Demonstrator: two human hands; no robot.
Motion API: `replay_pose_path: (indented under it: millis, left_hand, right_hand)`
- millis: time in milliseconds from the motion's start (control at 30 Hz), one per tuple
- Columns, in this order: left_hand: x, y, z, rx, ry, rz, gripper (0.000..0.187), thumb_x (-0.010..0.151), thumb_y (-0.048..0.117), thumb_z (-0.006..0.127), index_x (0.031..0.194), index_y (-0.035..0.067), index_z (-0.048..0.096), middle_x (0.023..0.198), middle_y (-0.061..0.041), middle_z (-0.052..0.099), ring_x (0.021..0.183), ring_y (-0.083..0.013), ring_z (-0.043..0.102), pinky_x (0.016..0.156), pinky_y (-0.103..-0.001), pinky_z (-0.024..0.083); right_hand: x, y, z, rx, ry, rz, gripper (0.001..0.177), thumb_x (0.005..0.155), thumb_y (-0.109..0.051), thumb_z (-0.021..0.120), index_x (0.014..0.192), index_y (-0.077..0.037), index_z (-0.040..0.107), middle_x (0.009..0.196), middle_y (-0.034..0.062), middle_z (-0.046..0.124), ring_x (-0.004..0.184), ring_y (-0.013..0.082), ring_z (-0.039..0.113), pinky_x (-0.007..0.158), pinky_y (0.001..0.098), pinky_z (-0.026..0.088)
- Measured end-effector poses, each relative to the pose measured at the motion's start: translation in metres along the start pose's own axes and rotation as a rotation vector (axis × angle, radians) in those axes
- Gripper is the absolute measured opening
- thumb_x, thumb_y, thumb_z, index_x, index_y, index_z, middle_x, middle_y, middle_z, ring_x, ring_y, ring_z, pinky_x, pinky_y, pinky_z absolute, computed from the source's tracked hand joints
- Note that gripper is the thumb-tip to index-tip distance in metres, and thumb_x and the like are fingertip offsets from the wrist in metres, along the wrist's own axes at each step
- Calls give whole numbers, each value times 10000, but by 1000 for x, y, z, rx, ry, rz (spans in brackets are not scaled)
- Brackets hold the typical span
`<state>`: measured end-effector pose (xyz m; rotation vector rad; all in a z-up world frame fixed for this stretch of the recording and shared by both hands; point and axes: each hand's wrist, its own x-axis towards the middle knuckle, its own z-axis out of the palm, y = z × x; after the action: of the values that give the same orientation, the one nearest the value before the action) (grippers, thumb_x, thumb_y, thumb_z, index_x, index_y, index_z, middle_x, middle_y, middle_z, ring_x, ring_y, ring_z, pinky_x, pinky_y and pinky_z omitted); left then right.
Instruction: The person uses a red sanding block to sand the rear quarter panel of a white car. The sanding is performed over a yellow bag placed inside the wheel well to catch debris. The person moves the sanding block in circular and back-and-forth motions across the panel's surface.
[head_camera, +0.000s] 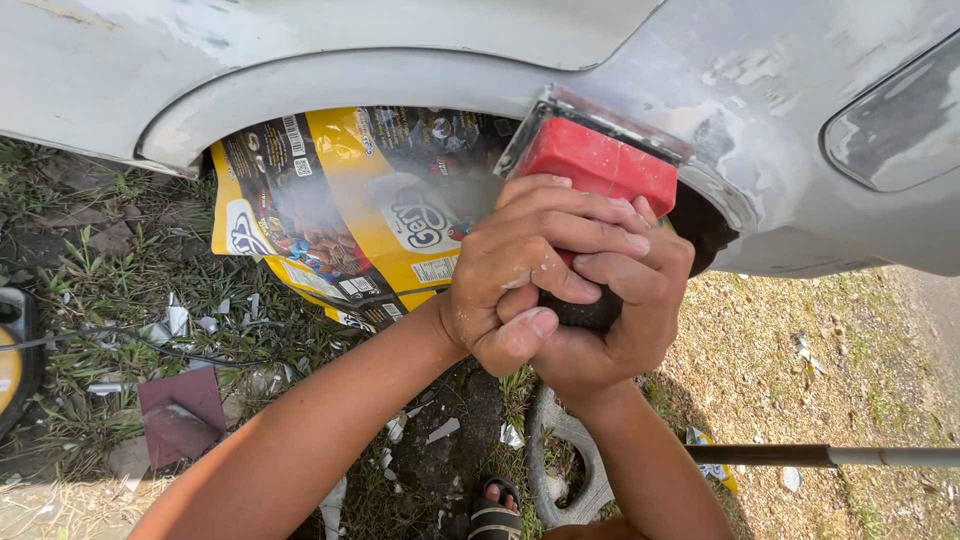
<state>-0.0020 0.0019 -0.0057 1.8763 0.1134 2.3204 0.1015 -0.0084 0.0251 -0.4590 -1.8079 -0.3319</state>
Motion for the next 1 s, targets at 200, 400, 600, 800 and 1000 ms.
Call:
replay_pose_path:
  millis: [200,400,600,800,1000]
  left_hand:
    - [-5,-3,6,25,-26,-21,247,957,293,427,927,126,607,1215,-158,697,1225,-394,677,1160,-565,402]
    - [-3,-1,-2,-34,-31,-41,246,976,299,428,946,125,599,1224,-166,689,1246,-407,668,1180,-581,401]
    - [-2,4,-9,-43,-6,-26,209,988,271,440,966,124,586,1216,-170,685,1245,-407,663,1158,-596,441]
    - [1,9,-16,39,8,0,199,939,253,436,948,115,579,1191,-173,688,1206,-413,674,1096,-582,505]
    - [1,8,-14,59,4,11,222,954,262,420,946,111,582,1184,-183,690,1191,-428,687,1084,-584,508]
  right_hand:
    - [-6,9,-7,-1,-9,1,226,918,-227,662,919,-65,506,951,185,577,914,319,618,1065,509,515]
    - [-4,2,-5,-47,-42,-7,257,928,-290,653,944,-82,503,955,160,587,914,320,609,1066,522,503]
    - [1,-8,4,-34,-13,-5,287,938,-339,624,920,-74,515,912,160,567,841,310,587,1051,519,506]
    - [5,-14,15,8,28,19,213,902,-233,640,886,-79,495,900,151,563,826,306,606,987,531,561]
    - [1,-7,12,49,17,20,184,897,-193,646,898,-83,498,931,154,569,853,299,601,982,515,553]
